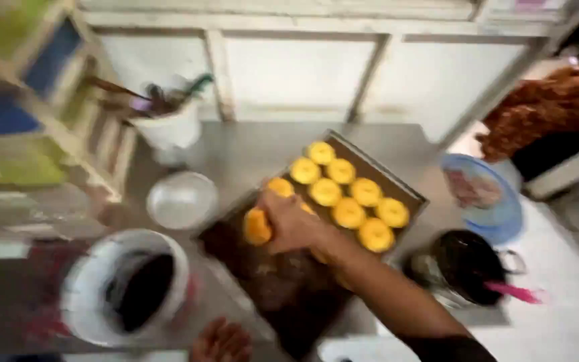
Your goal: A person is glazing a tray of donuts by dipping them one by one into a bowl of chocolate frosting and then using a small spatula to touch up the glaze.
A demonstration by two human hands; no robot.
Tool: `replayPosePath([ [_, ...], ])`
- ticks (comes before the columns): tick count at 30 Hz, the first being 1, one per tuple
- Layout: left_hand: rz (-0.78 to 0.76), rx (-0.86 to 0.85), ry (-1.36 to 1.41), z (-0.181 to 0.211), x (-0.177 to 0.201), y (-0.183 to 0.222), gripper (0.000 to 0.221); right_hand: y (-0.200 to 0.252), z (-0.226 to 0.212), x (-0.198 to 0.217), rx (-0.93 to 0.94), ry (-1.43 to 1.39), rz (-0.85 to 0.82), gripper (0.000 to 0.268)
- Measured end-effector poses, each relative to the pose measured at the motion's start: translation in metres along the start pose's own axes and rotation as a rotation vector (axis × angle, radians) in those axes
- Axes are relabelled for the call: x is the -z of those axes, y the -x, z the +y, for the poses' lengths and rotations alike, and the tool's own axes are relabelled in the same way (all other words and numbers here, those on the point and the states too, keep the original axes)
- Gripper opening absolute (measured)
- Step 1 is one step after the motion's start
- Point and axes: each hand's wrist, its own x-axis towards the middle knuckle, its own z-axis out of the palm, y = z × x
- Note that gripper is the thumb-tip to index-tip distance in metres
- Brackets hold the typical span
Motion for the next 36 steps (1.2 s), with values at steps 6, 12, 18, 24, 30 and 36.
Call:
replayPosePath([
  [6,1.053,0.398,0.055,-0.147,-0.191,-0.119,0.065,0.228,-0.076,0.088,0.024,-0.136,-0.209,0.080],
  [12,1.036,0.572,0.049,-0.212,-0.216,-0.139,0.094,0.382,0.034,0.122,-0.133,-0.029,0.149,0.073],
  [18,1.159,0.395,-0.105,-0.222,-0.252,-0.165,0.086,0.426,0.130,0.149,-0.292,0.526,0.031,0.066],
  [24,0.577,0.290,-0.092,-0.208,-0.183,-0.137,0.083,0.414,0.166,0.126,-0.139,0.763,-0.010,0.052],
  [30,0.562,0.288,-0.051,-0.215,-0.146,-0.101,0.097,0.408,0.182,0.116,-0.229,0.753,-0.166,0.034],
  [36,0.533,0.241,-0.071,-0.219,-0.187,-0.108,0.092,0.391,0.178,0.106,-0.015,0.830,-0.010,0.030],
])
